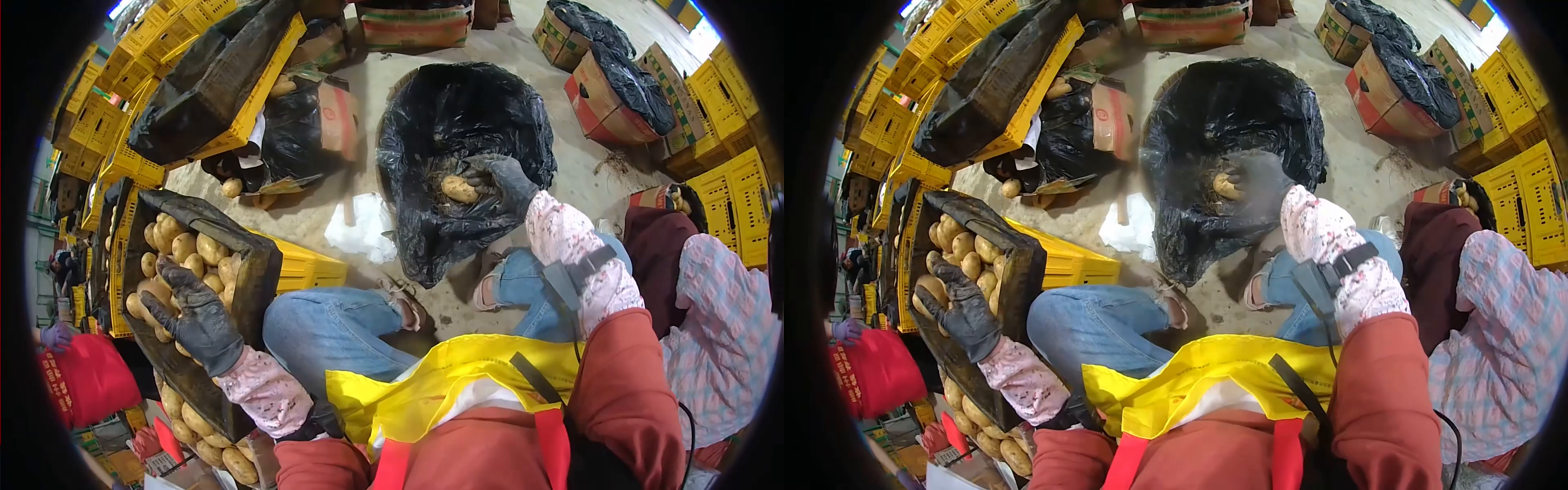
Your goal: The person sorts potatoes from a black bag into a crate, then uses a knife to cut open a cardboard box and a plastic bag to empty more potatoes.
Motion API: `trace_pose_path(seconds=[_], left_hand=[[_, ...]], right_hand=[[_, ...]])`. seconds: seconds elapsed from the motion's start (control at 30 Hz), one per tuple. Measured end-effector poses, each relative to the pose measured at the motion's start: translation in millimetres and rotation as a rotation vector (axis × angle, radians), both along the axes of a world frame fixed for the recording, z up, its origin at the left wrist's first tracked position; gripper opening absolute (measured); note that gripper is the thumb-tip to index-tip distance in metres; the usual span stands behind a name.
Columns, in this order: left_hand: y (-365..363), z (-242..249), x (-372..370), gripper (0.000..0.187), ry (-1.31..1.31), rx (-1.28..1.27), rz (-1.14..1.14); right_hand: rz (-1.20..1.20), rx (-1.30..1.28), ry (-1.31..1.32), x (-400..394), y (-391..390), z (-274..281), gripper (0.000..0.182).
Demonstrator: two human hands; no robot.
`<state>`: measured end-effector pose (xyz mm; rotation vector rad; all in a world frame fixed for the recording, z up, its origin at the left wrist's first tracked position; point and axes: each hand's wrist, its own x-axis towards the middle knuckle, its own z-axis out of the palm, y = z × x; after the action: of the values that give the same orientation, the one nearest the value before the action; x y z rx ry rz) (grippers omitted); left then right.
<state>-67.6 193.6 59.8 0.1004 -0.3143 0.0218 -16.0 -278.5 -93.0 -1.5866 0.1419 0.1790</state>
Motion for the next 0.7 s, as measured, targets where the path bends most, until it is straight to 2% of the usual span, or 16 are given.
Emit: trace_pose_path(seconds=[0.03, 0.07, 0.13, 0.2, 0.27, 0.33, 0.37, 0.43, 0.47, 0.5, 0.57, 0.6, 0.63, 0.7], left_hand=[[-14, 9, 1, 0.042, -0.015, 0.061, -0.071], [-31, 18, 1, 0.042, -0.029, 0.121, -0.141], [-68, 22, 0, 0.042, -0.054, 0.235, -0.279], [-119, 13, 1, 0.044, 0.315, 0.755, 0.131], [-158, 18, 5, 0.047, 0.337, 0.9, -0.147], [-172, -6, 19, 0.048, 0.379, 0.927, -0.417], [-175, -12, 24, 0.048, 0.388, 0.921, -0.424], [-181, -15, 27, 0.045, 0.585, 1.045, -0.727], [-182, -20, 27, 0.045, 0.595, 1.038, -0.735], [-180, -25, 27, 0.043, 0.643, 1.056, -0.781], [-179, -29, 32, 0.041, 0.7, 1.079, -0.835], [-180, -26, 34, 0.04, 0.671, 1.113, -0.821], [-180, -25, 37, 0.039, 0.644, 1.146, -0.806], [-179, -25, 43, 0.038, 0.65, 1.162, -0.815]], right_hand=[[0.037, -0.207, -0.098, 14, -10, -24, 0.022], [0.089, -0.301, -0.234, 32, -23, -45, 0.02], [0.148, -0.397, -0.363, 44, -25, -51, 0.019], [0.059, -0.619, -0.071, 53, -14, -34, 0.021], [0.123, -0.706, -0.008, 64, -19, -51, 0.025], [0.193, -0.952, 0.004, 72, -21, -74, 0.029], [0.249, -1.002, -0.049, 73, -25, -87, 0.033], [0.283, -1.069, 0.032, 83, -26, -121, 0.034], [0.306, -1.13, 0.095, 89, -25, -139, 0.035], [0.529, -1.225, 0.133, 97, -18, -135, 0.035], [0.627, -1.233, 0.275, 105, -9, -154, 0.029], [0.669, -1.27, 0.377, 106, 3, -146, 0.027], [0.679, -1.263, 0.384, 107, 4, -169, 0.027], [0.526, -1.4, 0.209, 104, 1, -243, 0.031]])
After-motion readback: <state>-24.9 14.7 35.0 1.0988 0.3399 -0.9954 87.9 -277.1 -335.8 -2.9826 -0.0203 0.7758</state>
